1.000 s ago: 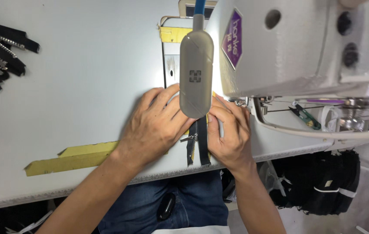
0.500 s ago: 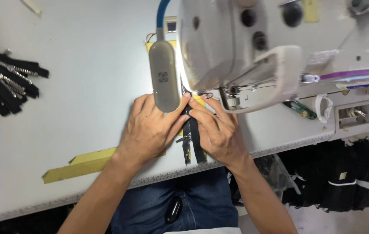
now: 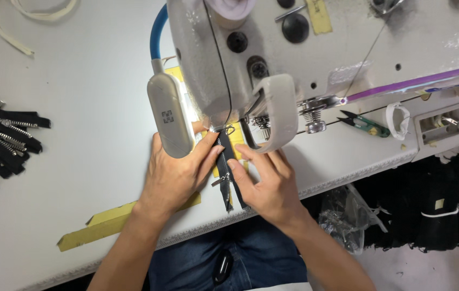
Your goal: The person aligns a black zipper with a yellow guide on a sewing machine table and sews it using a sewing machine. They repeat this process for multiple zippers, handling them one at a time and guiding them under the needle.
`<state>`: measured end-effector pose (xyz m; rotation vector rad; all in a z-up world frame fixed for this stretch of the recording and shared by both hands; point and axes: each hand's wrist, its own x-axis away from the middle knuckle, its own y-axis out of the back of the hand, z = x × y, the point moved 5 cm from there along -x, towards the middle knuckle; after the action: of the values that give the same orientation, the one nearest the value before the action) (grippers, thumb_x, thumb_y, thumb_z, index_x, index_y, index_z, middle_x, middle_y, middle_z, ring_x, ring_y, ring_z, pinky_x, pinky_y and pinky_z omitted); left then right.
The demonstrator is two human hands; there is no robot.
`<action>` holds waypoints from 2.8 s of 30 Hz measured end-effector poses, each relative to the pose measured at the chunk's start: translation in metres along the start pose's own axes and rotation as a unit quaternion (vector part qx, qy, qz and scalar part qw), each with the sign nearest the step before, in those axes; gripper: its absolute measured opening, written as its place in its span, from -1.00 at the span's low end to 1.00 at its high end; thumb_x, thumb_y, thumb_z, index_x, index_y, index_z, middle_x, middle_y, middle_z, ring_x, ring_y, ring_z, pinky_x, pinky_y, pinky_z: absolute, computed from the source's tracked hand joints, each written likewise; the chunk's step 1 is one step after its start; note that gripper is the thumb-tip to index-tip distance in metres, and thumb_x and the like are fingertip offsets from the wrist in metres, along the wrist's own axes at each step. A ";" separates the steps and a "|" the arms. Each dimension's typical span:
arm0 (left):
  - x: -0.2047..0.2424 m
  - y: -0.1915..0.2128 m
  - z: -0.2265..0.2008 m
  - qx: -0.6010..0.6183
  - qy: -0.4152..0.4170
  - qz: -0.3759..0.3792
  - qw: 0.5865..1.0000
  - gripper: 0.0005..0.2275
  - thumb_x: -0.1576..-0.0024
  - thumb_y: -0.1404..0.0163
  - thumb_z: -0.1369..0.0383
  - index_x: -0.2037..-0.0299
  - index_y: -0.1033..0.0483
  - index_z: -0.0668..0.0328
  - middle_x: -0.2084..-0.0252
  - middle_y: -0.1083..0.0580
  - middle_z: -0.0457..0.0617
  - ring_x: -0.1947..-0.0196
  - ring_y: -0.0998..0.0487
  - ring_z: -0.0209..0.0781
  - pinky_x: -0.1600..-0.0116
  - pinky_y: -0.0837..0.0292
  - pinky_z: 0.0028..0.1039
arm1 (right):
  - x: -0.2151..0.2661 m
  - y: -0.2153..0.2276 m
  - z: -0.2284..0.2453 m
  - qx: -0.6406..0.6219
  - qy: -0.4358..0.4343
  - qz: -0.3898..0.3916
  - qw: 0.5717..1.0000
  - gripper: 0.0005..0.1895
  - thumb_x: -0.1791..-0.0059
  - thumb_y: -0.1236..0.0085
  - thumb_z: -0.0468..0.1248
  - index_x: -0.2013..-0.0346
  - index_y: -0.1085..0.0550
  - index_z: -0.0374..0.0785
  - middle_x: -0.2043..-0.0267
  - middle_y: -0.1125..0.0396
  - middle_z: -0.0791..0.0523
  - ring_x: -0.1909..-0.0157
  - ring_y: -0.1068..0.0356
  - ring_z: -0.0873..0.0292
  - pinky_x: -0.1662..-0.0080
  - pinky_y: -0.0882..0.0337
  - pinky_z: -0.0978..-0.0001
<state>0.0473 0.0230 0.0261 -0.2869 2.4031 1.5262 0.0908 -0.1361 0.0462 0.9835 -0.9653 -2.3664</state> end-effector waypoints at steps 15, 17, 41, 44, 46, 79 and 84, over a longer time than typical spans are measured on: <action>-0.001 0.000 -0.016 -0.055 -0.085 -0.131 0.986 -0.79 -0.21 -0.06 0.39 -0.04 -0.61 0.01 0.14 -0.52 -0.14 0.10 -0.57 -0.18 0.04 -0.34 -0.34 | -0.005 0.002 0.042 0.067 -0.043 -0.100 0.992 -0.78 0.02 -0.16 -0.47 0.09 -0.60 -0.29 0.30 -0.35 0.10 0.36 -0.40 0.10 0.27 -0.45 0.33; -0.001 -0.002 -0.015 -0.064 -0.101 -0.158 0.980 -0.79 -0.20 -0.02 0.43 0.01 -0.65 0.03 0.21 -0.53 -0.14 0.18 -0.60 -0.18 0.05 -0.46 -0.38 | -0.008 0.005 0.047 0.056 -0.029 -0.103 0.993 -0.78 0.06 -0.19 -0.53 0.15 -0.61 -0.30 0.32 -0.36 0.07 0.39 -0.37 0.11 0.31 -0.42 0.32; -0.001 0.003 -0.012 -0.037 -0.098 -0.183 0.978 -0.82 -0.24 -0.01 0.40 0.04 -0.65 -0.01 0.23 -0.52 -0.18 0.25 -0.58 -0.20 0.07 -0.46 -0.41 | -0.061 -0.003 0.012 0.031 0.185 -0.065 0.980 -0.88 -0.05 -0.05 -0.54 0.33 -0.53 -0.45 0.35 -0.37 -0.12 0.27 -0.44 -0.22 0.11 -0.46 0.07; 0.012 0.000 0.003 0.016 -0.055 -0.178 0.982 -0.76 -0.18 -0.09 0.46 -0.05 -0.60 0.20 0.30 -0.42 0.12 0.24 -0.49 0.22 0.12 -0.39 -0.15 | -0.017 -0.040 -0.035 0.033 0.128 -0.010 0.991 -0.83 -0.03 -0.16 -0.46 0.18 -0.66 -0.25 0.25 -0.50 0.02 0.13 -0.53 -0.09 0.01 -0.50 0.10; 0.015 0.002 0.014 0.026 -0.039 -0.177 0.983 -0.89 -0.22 -0.06 0.42 0.14 -0.58 0.27 0.22 -0.45 0.15 0.13 -0.49 0.21 0.12 -0.34 -0.14 | -0.018 -0.041 -0.024 0.047 0.121 0.016 0.991 -0.81 -0.03 -0.15 -0.50 0.14 -0.65 -0.28 0.21 -0.47 -0.01 0.13 -0.51 -0.11 0.01 -0.48 0.09; 0.020 -0.003 0.008 -0.048 -0.046 -0.120 0.990 -0.85 -0.28 -0.02 0.34 0.14 -0.64 0.19 0.10 -0.53 0.11 -0.13 -0.45 0.18 -0.06 -0.32 -0.03 | -0.029 -0.030 0.003 0.107 0.071 0.236 0.963 -0.60 -0.04 0.14 -0.22 -0.01 -0.58 -0.29 -0.18 -0.32 -0.12 -0.02 -0.33 -0.21 -0.02 -0.30 -0.06; 0.020 -0.010 0.009 -0.054 -0.044 -0.104 0.992 -0.86 -0.29 -0.01 0.35 0.15 -0.62 0.21 0.13 -0.52 0.11 -0.19 -0.43 0.19 -0.11 -0.28 0.01 | -0.025 -0.036 -0.002 0.127 0.069 0.220 0.965 -0.56 -0.11 0.18 -0.08 -0.02 -0.57 -0.25 -0.20 -0.30 -0.07 -0.08 -0.30 -0.17 -0.10 -0.26 0.02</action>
<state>0.0325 0.0264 0.0068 -0.4687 2.1525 1.5407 0.1056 -0.0983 0.0306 0.8958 -1.2998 -1.8169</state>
